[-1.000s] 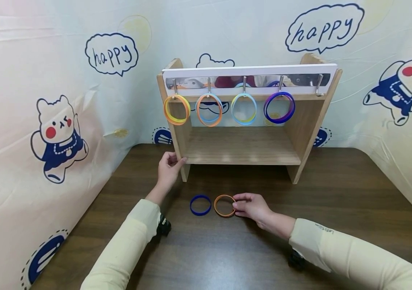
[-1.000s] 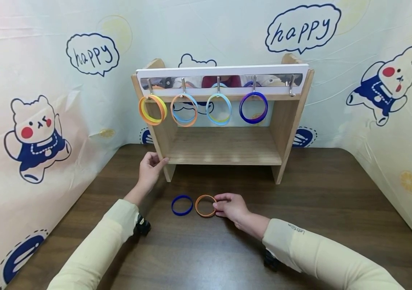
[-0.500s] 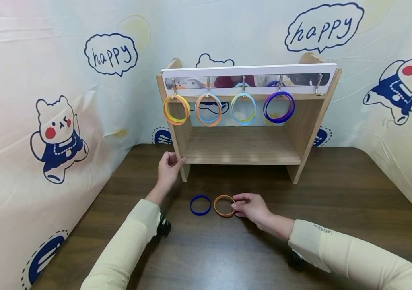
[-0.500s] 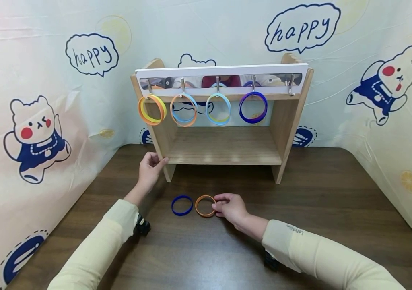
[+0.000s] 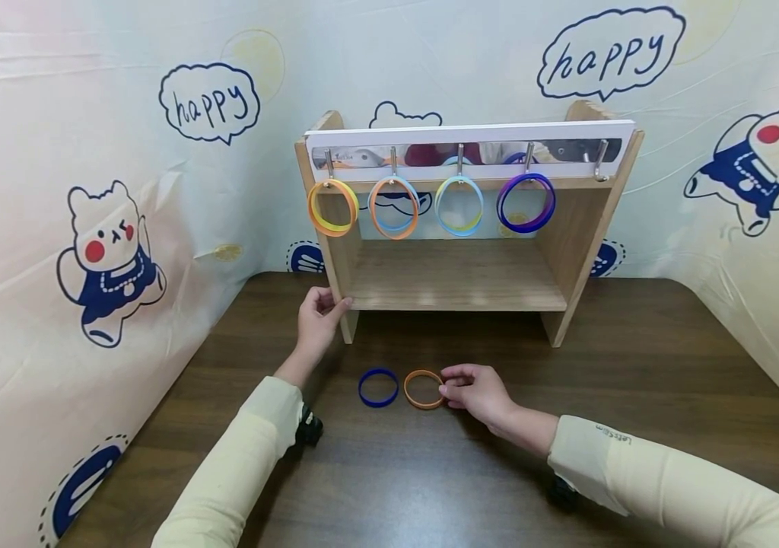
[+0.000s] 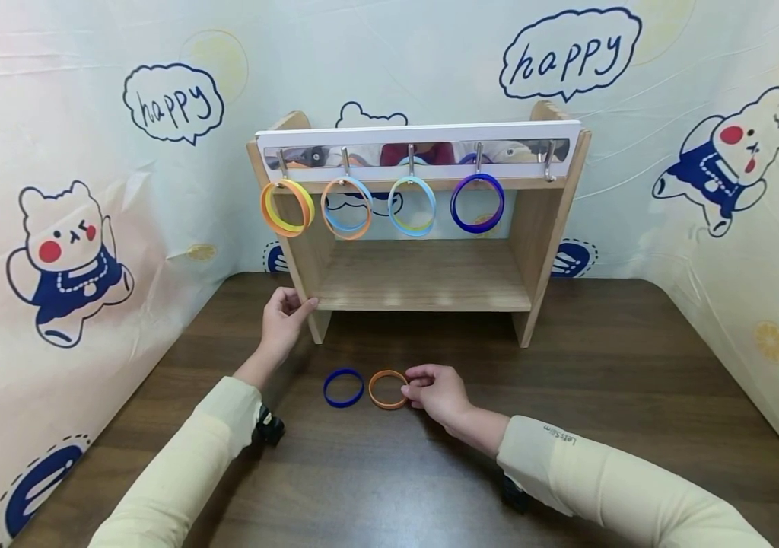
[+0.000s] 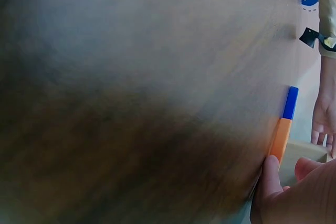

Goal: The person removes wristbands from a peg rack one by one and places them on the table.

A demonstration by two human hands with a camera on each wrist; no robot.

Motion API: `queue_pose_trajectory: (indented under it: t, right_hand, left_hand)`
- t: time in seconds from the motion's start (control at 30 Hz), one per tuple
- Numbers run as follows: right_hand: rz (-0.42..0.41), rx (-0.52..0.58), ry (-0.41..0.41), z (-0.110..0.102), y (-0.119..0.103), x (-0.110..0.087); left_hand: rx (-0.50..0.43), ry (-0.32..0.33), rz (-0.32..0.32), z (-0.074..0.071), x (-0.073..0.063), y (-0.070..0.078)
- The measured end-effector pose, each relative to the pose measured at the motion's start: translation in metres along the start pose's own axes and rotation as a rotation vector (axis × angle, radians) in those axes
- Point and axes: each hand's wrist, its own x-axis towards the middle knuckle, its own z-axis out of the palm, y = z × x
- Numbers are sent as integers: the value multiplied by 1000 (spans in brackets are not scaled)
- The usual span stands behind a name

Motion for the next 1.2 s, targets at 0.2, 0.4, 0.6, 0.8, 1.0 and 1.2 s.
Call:
queue_pose_trajectory:
  t: [0.2,0.4,0.6,0.8,1.0,1.2]
  right_hand:
    - [-22,-6,-6,-3,-4,-1]
    - [-85,25,-7,-10,-14,0]
    - [-165,37,15,-20,-30,-2]
    - [-247,10,57,-32,-47,-4]
    - [-363,-18,129,-48,-69,-5]
    - [-438,6,196,-65,-88,-6]
  left_hand:
    - [1,3,0,0,0,-1]
    - [9,1,-2,0,0,-1]
    - [6,3,-1,0,1,-1]
    - [7,3,-4,0,1,-2]
    - [13,1,-11,0,1,-2]
    - [11,4,-9,0,2,-2]
